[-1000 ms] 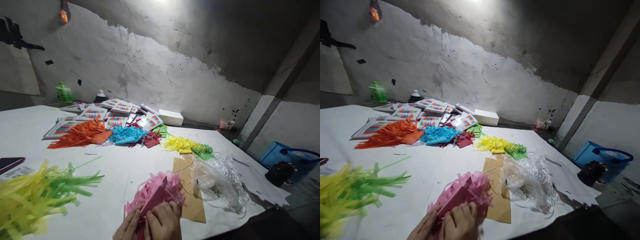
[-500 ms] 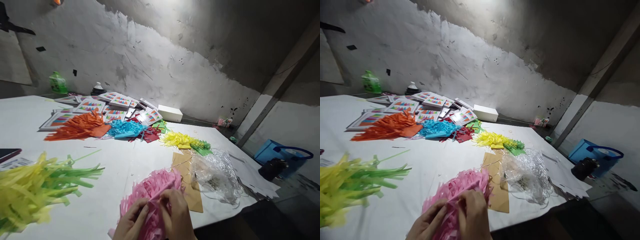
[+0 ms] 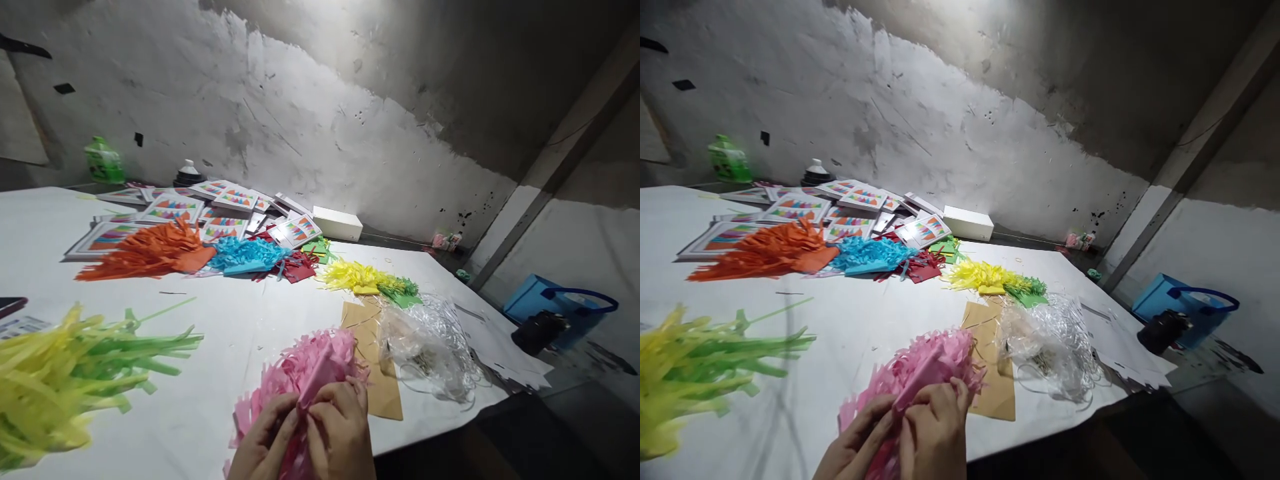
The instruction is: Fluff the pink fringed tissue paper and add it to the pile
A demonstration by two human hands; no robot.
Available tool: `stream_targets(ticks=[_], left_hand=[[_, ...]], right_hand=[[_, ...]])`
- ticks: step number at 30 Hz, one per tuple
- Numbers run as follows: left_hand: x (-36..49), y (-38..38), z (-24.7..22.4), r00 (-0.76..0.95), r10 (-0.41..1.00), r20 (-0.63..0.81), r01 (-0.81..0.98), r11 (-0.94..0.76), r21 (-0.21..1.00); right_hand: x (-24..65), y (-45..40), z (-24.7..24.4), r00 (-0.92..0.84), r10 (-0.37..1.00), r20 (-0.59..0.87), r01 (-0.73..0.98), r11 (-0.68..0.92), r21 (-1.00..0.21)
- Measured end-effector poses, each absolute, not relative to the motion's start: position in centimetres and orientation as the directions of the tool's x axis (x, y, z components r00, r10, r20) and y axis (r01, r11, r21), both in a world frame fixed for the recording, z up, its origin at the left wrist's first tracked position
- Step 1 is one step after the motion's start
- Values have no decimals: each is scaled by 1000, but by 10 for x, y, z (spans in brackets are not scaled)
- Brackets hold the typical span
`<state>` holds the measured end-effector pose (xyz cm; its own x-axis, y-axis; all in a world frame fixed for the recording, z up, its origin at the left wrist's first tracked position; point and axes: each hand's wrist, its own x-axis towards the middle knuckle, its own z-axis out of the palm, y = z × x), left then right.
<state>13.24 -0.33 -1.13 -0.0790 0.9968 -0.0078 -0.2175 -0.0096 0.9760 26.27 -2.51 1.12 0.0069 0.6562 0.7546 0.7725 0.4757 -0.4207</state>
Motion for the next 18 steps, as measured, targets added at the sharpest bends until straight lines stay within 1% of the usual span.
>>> stream_targets(ticks=[3,6,8,10,11,12,13,15,17,18], left_hand=[[133,-1,-12,-16,1000,-18,-249,13,968],[131,3,-13,43,998,-38,-258,48,965],[129,6,-14,54,997,-48,-261,61,963],[128,8,-16,61,997,-56,-263,70,962],[129,9,-18,65,996,-60,-264,76,962],[129,9,-20,71,995,-64,-266,81,961],[129,10,-21,76,995,-67,-267,85,960],[130,11,-24,87,994,-73,-269,94,959],[130,11,-27,89,993,-75,-268,97,959],[130,12,-27,89,993,-76,-268,97,959]], right_hand=[[270,-20,10,97,775,624,641,431,-635],[278,-14,19,64,910,409,455,338,-824],[281,-11,28,28,954,299,333,273,-903],[282,-11,33,17,960,280,293,263,-919],[283,-11,34,10,951,309,320,289,-902],[283,-12,33,-1,930,367,375,341,-862],[283,-13,32,-10,893,449,452,405,-795],[283,-17,30,-38,778,627,636,503,-585],[282,-21,30,-90,638,765,793,510,-333],[280,-23,31,-125,583,803,836,497,-231]])
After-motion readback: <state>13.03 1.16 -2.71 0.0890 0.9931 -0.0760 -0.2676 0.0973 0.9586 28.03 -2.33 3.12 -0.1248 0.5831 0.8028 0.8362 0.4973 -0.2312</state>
